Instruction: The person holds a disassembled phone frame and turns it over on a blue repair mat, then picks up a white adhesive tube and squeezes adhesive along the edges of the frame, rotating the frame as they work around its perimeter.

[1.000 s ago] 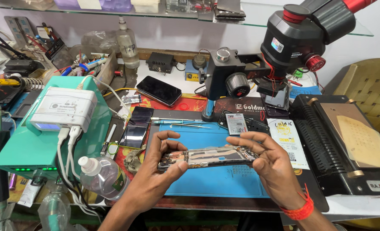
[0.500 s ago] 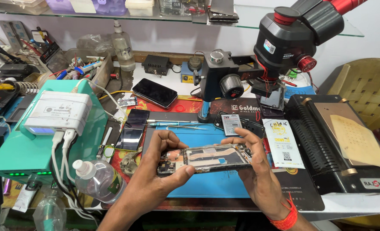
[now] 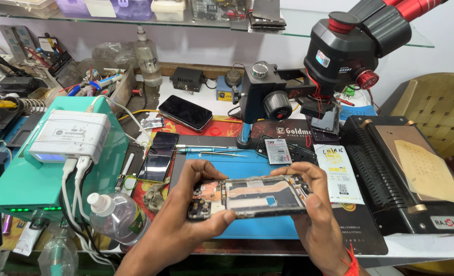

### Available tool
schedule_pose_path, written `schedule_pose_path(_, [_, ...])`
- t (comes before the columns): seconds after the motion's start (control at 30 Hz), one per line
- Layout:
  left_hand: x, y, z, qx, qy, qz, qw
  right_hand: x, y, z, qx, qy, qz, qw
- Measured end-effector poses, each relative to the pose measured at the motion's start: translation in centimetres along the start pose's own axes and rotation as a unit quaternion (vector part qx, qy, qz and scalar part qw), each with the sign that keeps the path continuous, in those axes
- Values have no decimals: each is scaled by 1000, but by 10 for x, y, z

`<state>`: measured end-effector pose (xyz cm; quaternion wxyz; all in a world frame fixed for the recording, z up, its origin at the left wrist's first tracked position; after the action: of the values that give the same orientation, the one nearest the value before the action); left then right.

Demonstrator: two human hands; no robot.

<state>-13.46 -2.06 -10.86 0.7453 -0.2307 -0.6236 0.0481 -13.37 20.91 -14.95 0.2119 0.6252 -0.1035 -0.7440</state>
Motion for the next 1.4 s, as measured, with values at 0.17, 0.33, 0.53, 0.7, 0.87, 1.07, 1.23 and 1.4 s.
schedule_pose_path(0.17, [11,-3,-7,14,130,31,991,-6,0,-9,-19,-98,26,995])
schedule_pose_path(0.33, [13,-5,-13,22,258,68,964,-5,-6,-6,-73,-194,90,974])
schedule_pose_path(0.53, [-6,-1,-10,3,268,27,963,3,-19,-8,-64,-220,113,967])
schedule_pose_path(0.7, [-20,1,-11,-28,235,0,972,4,-27,-5,-86,-235,84,965])
schedule_pose_path(0.87, [-20,5,-12,5,222,12,975,6,-31,-7,-93,-245,83,961])
schedule_pose_path(1.07, [-18,8,-11,-5,223,-92,970,5,-26,-5,-84,-225,80,967])
schedule_pose_path(1.23, [-6,10,-21,98,337,34,936,-12,-12,7,-137,-118,23,983])
schedule_pose_path(1.4, [-2,4,-11,116,354,126,920,-1,-19,16,40,140,110,983])
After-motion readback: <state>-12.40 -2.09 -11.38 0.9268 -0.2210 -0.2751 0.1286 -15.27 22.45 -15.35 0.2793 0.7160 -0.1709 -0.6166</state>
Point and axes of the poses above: each hand's wrist, its own z-axis towards the middle knuckle, its own y-axis out of the palm, x = y × z, the point moved 5 cm from there along z, towards the middle knuckle, and after that the axes turned 9 degrees about z, right-handed, at the moved point
